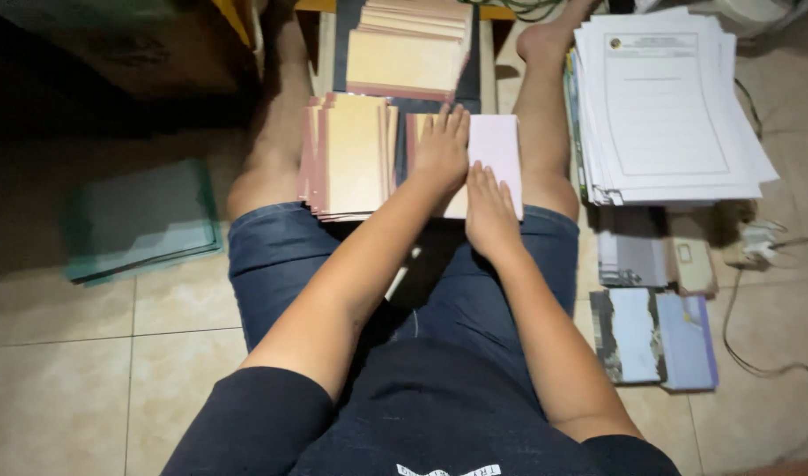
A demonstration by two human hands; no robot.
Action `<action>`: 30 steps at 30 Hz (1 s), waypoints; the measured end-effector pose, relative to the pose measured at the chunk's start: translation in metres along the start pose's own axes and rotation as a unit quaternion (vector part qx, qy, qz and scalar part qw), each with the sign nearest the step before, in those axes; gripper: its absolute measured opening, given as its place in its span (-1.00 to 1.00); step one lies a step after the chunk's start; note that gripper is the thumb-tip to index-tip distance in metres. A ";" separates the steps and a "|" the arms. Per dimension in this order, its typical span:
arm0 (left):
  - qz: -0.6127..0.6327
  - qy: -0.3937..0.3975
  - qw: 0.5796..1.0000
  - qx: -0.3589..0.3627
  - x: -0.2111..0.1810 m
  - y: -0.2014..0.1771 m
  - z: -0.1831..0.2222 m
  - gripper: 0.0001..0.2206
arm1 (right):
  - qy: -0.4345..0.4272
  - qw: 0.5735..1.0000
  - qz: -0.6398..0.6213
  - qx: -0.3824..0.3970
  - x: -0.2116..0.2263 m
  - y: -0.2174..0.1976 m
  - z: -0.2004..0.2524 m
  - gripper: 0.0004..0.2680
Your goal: A person sitting on the floor is organizing and aligning stacks of paper and envelopes. They pick up individual pink envelopes and place them onto a larger stack of beige papers, frequently patting the stacks to ensure they are neatly aligned.
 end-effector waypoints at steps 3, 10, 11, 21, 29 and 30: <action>-0.009 0.003 1.000 -0.006 -0.001 -0.008 0.009 -0.44 | 0.020 1.000 -0.009 0.012 0.004 -0.005 0.008 -0.56; 0.004 0.034 0.998 -0.051 0.000 0.037 0.027 -0.43 | -0.027 0.999 0.018 -0.013 -0.009 -0.008 -0.050 -0.57; 0.004 0.035 0.999 -0.042 0.000 0.036 0.029 -0.43 | -0.029 0.999 0.024 -0.016 -0.008 -0.009 -0.054 -0.56; 0.016 0.025 0.999 0.029 -0.002 0.015 0.018 -0.40 | 0.009 1.000 0.000 0.016 0.009 -0.010 0.005 -0.57; 0.009 0.036 0.999 0.027 -0.001 0.023 0.041 -0.42 | -0.057 0.998 0.031 -0.024 -0.002 -0.022 -0.067 -0.60; 0.008 0.038 0.999 0.028 -0.001 0.023 0.041 -0.42 | -0.056 0.998 0.029 -0.024 -0.003 -0.022 -0.062 -0.60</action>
Point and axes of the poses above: each hand's wrist, its own z-axis away from the middle knuckle, its own y-axis out of the palm, x = y × z, the point moved 4 cm from there along -z, towards the middle knuckle, and after that the axes turned 15 degrees about -z, right-handed, at the moved point
